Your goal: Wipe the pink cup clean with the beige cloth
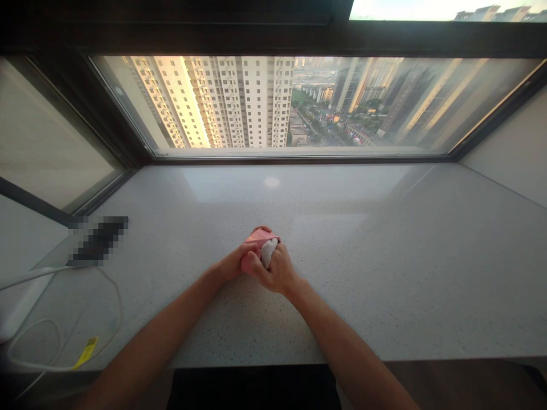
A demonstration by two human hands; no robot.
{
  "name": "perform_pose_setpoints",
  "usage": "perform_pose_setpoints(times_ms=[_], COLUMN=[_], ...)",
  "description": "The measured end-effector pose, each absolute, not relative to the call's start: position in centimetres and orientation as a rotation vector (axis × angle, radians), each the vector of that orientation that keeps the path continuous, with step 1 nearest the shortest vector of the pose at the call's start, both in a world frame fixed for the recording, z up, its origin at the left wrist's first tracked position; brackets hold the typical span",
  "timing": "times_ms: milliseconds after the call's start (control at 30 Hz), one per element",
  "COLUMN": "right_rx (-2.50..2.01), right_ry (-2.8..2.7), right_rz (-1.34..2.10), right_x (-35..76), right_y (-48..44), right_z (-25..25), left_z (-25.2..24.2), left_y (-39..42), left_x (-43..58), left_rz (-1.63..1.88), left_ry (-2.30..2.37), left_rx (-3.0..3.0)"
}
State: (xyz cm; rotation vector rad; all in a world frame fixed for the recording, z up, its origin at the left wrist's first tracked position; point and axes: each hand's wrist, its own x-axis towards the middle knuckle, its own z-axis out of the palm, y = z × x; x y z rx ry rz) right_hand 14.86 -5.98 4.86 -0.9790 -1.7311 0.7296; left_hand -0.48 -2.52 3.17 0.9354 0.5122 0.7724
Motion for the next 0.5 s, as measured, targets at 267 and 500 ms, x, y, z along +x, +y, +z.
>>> perform_pose_setpoints(times_ms=[267,500], right_rx=[-0.978,-0.916], right_ry=[-1.365,-0.799], right_rz=[1.037,1.326], right_x=[15.2,15.2], right_y=[-5.7,-4.4], right_z=[4.4,4.9], left_z=[1.5,0.8], left_y=[-2.6,-1.5], left_x=[0.1,-0.5], left_rz=[0.938,1.266], left_ry=[0.438,0.535], left_rx=[1.085,1.626])
